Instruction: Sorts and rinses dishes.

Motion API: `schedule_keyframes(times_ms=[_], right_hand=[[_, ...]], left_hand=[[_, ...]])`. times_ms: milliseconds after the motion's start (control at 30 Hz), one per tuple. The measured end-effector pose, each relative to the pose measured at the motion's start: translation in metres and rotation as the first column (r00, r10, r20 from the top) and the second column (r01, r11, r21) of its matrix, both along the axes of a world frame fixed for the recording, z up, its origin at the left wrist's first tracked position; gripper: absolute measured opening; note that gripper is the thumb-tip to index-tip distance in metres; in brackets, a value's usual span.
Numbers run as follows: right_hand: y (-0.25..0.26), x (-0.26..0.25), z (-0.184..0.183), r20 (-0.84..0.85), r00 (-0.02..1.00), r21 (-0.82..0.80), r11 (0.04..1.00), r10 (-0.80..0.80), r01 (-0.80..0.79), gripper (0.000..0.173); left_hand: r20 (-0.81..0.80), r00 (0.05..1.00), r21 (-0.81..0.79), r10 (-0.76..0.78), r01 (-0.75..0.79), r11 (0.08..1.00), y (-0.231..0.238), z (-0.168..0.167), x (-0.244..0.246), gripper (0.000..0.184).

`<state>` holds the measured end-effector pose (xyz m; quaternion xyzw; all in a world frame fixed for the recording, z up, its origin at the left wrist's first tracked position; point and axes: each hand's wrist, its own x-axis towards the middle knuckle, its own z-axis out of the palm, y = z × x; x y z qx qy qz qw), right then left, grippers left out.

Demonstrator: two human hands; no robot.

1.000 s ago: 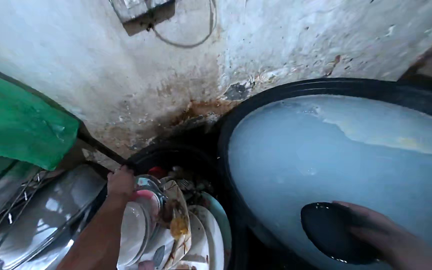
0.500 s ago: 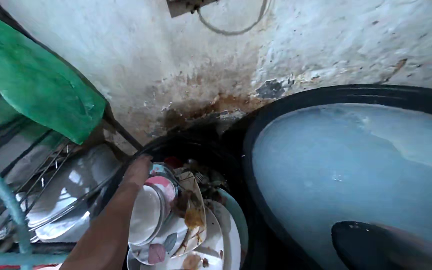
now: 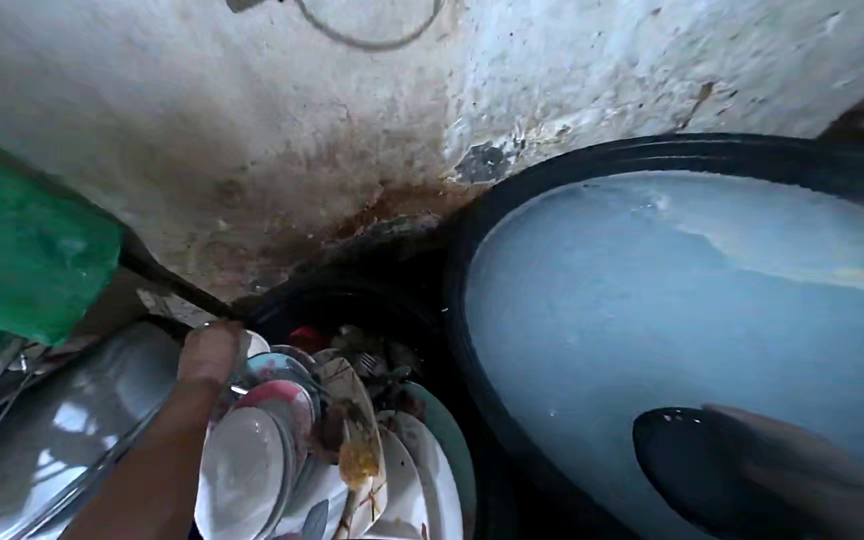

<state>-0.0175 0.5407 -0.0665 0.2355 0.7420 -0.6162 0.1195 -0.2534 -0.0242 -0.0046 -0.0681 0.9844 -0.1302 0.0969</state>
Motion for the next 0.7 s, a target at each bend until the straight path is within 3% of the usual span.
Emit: schedule_keyframes(times_ms=[133,200,367,533,600,667,700], right_hand=[[-0.002,-0.003,0.003,-0.003,1.0,-0.003,1.0,0.014,-0.014,0.056],[-0.005,-0.006,0.006,-0.027,0.999,-0.013,0.999,0.043,-0.043,0.055],[-0.044,-0.042,0.046,-0.071,0.986,-0.046,0.987,0.149,-0.153,0.058],[-0.137,-0.098,0.094,-0.049,0.974,-0.139,0.965,0.22,-0.225,0.051],[-0.177,-0.117,0.11,-0.076,0.939,0.026,0.942,0.336,-0.335,0.047],[-0.208,-0.13,0.117,-0.191,0.837,0.391,0.822,0.513,-0.414,0.049],[-0.218,-0.134,0.114,-0.296,0.75,0.551,0.747,0.592,-0.372,0.051]], left_hand=[[-0.321,0.944,0.191,-0.071,0.138,0.972,0.012,0.035,0.004,0.028],[-0.356,0.934,0.34,-0.032,0.162,0.926,0.041,0.051,0.02,0.026],[-0.057,0.998,0.518,-0.031,0.056,0.853,0.126,0.034,0.073,0.03],[0.173,0.969,0.598,-0.176,0.038,0.8,0.192,0.004,0.099,0.04],[0.204,0.969,0.615,-0.138,-0.018,0.788,0.2,0.01,0.1,0.038],[0.264,0.963,0.608,-0.061,-0.116,0.786,0.201,0.027,0.1,0.04],[0.26,0.964,0.583,-0.059,-0.108,0.805,0.199,0.029,0.099,0.038]])
